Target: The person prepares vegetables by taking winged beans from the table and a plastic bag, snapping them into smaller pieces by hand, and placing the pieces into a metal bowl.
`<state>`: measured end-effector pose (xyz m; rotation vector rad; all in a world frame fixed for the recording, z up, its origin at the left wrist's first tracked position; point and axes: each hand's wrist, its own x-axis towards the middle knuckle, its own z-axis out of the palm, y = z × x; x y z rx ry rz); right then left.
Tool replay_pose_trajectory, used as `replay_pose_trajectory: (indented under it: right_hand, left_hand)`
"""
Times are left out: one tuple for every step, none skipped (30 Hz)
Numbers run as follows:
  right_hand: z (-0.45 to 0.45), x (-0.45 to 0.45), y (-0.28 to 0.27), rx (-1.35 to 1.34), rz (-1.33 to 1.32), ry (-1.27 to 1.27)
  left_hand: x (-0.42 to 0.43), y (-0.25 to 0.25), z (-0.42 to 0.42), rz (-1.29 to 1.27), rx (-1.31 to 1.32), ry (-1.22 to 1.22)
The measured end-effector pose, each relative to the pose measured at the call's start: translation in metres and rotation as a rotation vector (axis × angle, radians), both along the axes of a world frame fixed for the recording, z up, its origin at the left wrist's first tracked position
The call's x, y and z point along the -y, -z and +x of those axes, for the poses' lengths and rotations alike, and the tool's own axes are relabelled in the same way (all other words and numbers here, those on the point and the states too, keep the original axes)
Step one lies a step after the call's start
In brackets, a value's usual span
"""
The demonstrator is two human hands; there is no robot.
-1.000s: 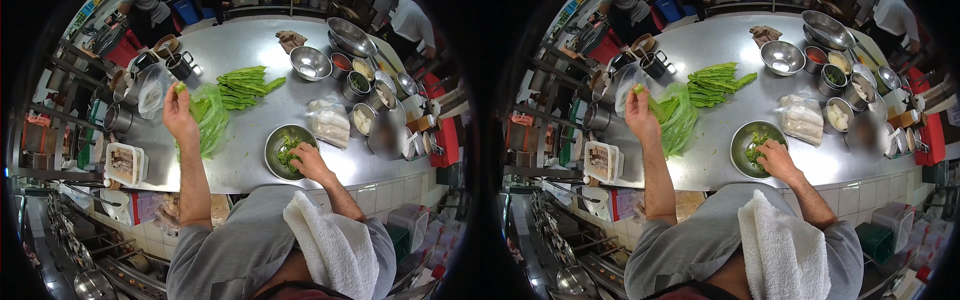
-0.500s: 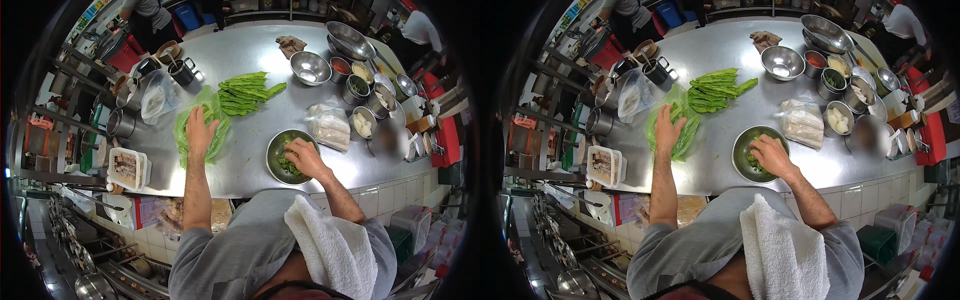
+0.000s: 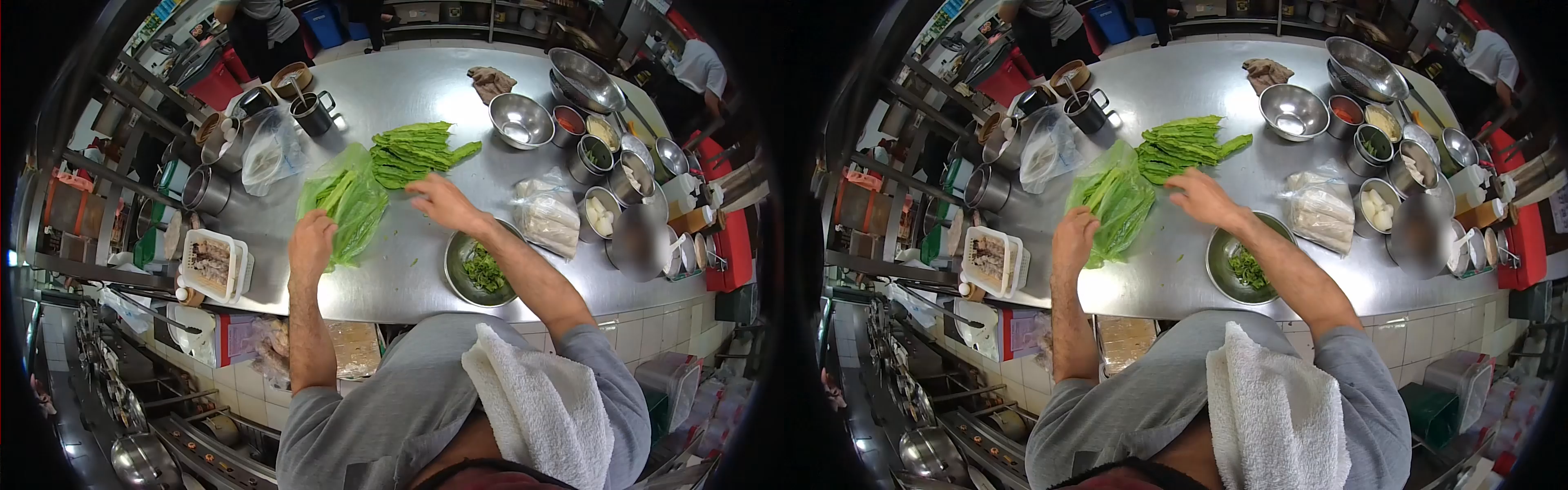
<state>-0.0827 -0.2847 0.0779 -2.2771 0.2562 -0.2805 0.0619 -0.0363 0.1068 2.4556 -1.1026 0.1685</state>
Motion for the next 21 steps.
replay_pose_trajectory:
  right_hand:
    - [0.014,-0.004,-0.004,0.022,0.005,0.005]
    - [0.030,-0.009,-0.005,0.024,0.005,0.003]
    - [0.045,-0.013,-0.002,0.095,0.036,0.058]
    - [0.058,-0.019,-0.002,0.165,0.068,0.113]
    - [0.068,-0.025,-0.001,0.167,0.069,0.110]
    - [0.078,-0.031,0.000,0.168,0.065,0.168]
    - [0.086,-0.034,0.000,0.170,0.061,0.224]
    - [0.094,-0.032,0.001,0.171,0.060,0.218]
    - [0.104,-0.027,0.006,0.061,0.077,0.159]
    - [0.113,-0.023,0.006,-0.048,0.092,0.100]
    - [0.122,-0.019,0.005,-0.047,0.090,0.093]
    - [0.129,-0.016,0.003,0.001,0.061,0.143]
    - [0.133,-0.015,-0.004,0.048,0.033,0.196]
    - [0.138,-0.013,-0.011,0.183,0.053,0.227]
    - [0.134,-0.011,-0.022,0.182,0.054,0.232]
    - [0.131,-0.009,-0.033,0.235,0.123,0.151]
    - [0.129,-0.008,-0.042,0.288,0.190,0.067]
    - [0.125,-0.005,-0.041,0.287,0.189,0.067]
    - [0.120,0.001,-0.035,0.312,0.188,0.137]
    - [0.115,0.008,-0.030,0.339,0.187,0.206]
    - [0.110,0.017,-0.015,0.195,0.046,0.240]
  left_hand:
    - [-0.001,-0.006,-0.005,-0.038,-0.046,0.105]
    - [-0.002,-0.010,-0.010,-0.075,-0.091,0.210]
    - [-0.002,-0.013,-0.016,-0.075,-0.089,0.208]
    - [-0.001,-0.016,-0.022,-0.089,-0.133,0.269]
    - [-0.001,-0.017,-0.029,-0.102,-0.179,0.329]
    - [0.000,-0.019,-0.036,-0.144,-0.196,0.319]
    - [-0.002,-0.019,-0.036,-0.144,-0.194,0.314]
    - [-0.003,-0.019,-0.037,-0.096,-0.240,0.294]
    - [-0.004,-0.018,-0.037,-0.047,-0.288,0.275]
    - [-0.006,-0.017,-0.035,-0.049,-0.288,0.269]
    - [-0.008,-0.015,-0.031,0.036,-0.249,0.187]
    - [-0.012,-0.013,-0.027,0.122,-0.211,0.104]
    - [-0.018,-0.007,-0.020,0.123,-0.212,0.101]
    - [-0.026,0.000,-0.010,0.141,-0.127,0.000]
    - [-0.033,0.003,-0.001,0.158,-0.042,-0.097]
    - [-0.037,-0.002,0.004,0.141,0.016,-0.151]
    - [-0.037,-0.005,0.004,0.140,0.016,-0.148]
    - [-0.037,-0.016,0.001,0.101,-0.009,-0.157]
    - [-0.037,-0.021,-0.001,0.062,-0.034,-0.169]
    - [-0.037,-0.018,-0.001,0.057,-0.033,-0.173]
    - [-0.035,-0.011,-0.001,0.036,-0.129,-0.113]
